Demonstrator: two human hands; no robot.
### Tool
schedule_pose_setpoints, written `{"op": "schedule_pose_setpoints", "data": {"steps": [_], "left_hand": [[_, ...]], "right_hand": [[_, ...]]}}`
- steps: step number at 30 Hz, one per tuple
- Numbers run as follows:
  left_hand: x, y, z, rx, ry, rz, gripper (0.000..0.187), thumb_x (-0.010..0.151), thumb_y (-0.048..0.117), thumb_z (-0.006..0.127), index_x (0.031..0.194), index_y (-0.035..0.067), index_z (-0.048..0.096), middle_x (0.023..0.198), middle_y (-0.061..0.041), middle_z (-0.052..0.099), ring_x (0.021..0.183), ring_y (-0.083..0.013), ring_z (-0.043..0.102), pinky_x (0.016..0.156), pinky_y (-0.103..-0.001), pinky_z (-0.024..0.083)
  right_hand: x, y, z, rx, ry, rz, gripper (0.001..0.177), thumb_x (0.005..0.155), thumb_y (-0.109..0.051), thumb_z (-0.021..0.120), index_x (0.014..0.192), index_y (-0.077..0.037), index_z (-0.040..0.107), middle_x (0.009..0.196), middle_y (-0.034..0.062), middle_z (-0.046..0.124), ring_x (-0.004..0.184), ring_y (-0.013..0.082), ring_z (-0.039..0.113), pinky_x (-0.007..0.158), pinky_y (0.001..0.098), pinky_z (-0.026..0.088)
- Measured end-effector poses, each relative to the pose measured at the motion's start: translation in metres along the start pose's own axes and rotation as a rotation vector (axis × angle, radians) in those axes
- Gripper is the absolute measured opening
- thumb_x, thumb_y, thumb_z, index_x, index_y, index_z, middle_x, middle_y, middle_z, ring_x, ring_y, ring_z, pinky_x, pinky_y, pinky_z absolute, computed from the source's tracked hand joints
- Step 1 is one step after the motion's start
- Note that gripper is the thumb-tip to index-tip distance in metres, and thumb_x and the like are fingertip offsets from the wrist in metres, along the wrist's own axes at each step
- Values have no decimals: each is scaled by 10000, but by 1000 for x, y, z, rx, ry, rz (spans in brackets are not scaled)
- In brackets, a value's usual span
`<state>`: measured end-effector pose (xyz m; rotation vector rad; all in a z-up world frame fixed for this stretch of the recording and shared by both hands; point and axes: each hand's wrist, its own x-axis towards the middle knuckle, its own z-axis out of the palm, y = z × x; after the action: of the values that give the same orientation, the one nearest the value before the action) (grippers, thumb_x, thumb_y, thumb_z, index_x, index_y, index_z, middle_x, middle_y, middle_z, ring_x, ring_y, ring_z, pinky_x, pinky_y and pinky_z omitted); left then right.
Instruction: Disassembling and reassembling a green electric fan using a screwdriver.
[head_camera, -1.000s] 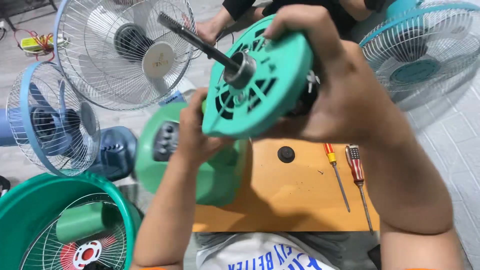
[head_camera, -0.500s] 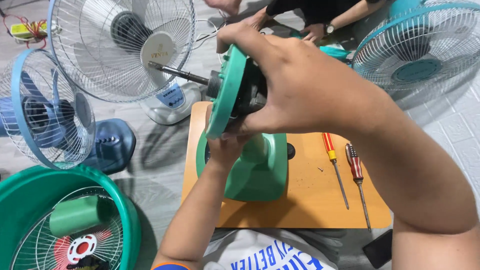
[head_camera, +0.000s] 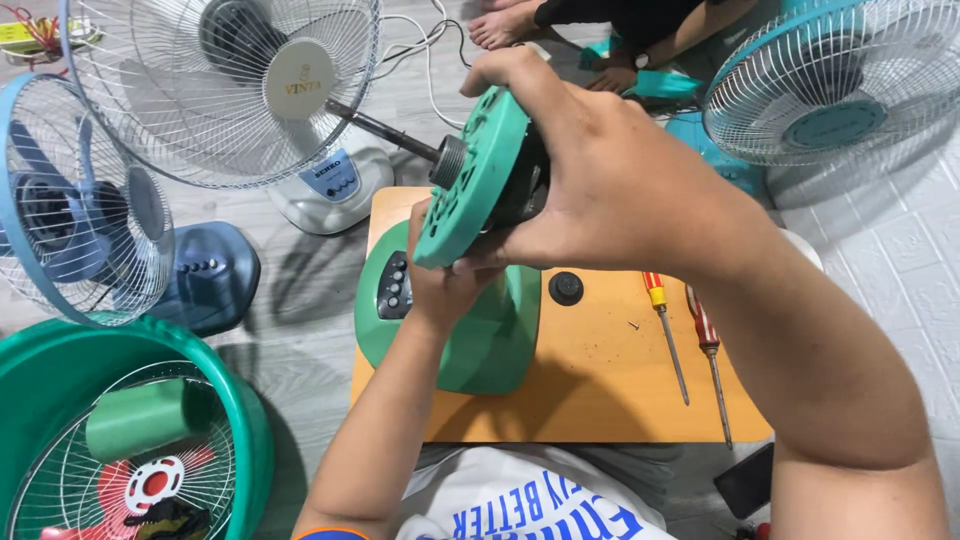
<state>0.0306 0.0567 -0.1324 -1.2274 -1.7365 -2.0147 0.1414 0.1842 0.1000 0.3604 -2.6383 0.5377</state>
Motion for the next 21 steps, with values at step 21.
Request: {"op": "schedule_pose_setpoints", "data": {"steps": [21], "left_hand": [[-68, -89, -27, 68, -152, -254, 339, 1039, 275, 545, 1283, 43, 587, 1087, -115, 684, 917, -232, 670, 813, -356, 530]], "right_hand": [[44, -15, 6, -109, -202, 37, 975, 492, -240, 992, 1289, -31, 469, 908, 164, 765, 597, 331, 737, 400, 492, 549]]}}
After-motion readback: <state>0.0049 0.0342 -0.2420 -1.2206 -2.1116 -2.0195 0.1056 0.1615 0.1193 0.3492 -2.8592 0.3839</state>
